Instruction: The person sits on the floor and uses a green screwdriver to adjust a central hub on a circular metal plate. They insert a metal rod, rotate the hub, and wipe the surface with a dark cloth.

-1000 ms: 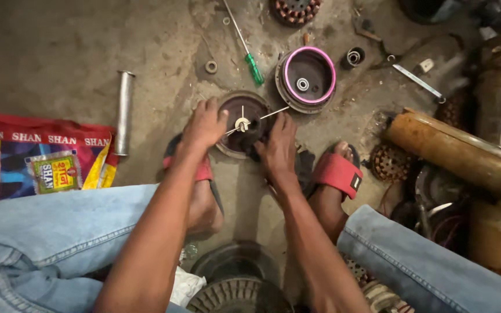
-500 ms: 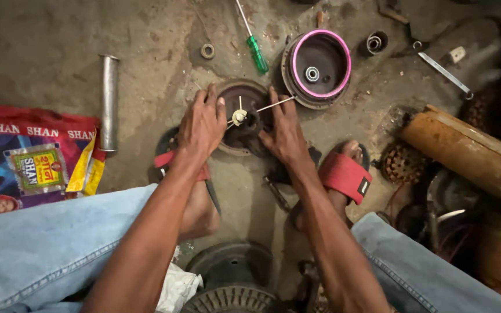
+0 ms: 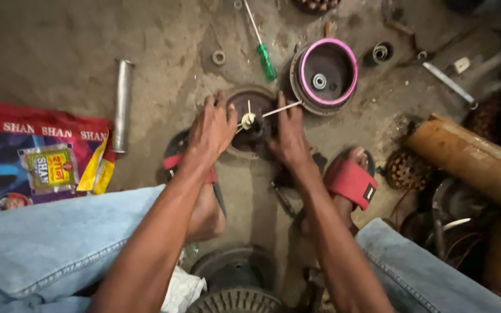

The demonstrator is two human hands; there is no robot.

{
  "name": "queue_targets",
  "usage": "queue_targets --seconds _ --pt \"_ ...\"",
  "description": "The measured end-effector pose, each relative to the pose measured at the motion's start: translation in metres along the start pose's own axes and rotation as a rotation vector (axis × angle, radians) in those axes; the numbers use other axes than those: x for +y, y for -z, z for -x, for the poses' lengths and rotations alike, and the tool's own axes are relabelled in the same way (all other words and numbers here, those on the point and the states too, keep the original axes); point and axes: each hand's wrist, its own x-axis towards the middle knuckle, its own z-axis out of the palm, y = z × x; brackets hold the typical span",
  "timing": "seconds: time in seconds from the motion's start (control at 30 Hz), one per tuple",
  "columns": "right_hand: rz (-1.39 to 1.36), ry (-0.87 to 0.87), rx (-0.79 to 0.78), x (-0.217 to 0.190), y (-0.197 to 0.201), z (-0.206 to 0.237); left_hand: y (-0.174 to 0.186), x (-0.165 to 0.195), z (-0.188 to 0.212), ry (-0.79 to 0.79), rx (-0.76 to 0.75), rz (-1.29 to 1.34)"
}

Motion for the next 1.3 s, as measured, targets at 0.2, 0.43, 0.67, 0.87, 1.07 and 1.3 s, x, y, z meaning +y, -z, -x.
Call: queue_targets --seconds 0.2,0.43,0.67,0.87,1.07,1.3 --pt "-0.005 0.091 -0.125 -0.002 -0.016 0.010 0.011 -0.020 0.009 0.079 -0.197 -0.124" --pt "0.025 0.023 -0.137 -0.028 -0.021 0.045 0.039 -0.040 0.034 -0.184 -0.116 -0.088" --pt "0.077 0.143 -0.030 -0.023 -0.021 0.042 0.068 -0.037 0.088 0.022 -0.200 -0.313" --pt "0.045 -0.009 0.022 -0.025 -0.029 0.043 0.060 -0.027 0.103 -0.011 -0.131 -0.276" --pt "0.094 -0.083 -0.193 -0.010 -0.005 0.017 0.055 -0.032 0.095 0.024 -0.206 -0.254" --pt "-0.146 -0.215 -0.089 -0.005 -0.003 0.011 0.052 -0.036 0.086 0.045 -0.233 -0.257"
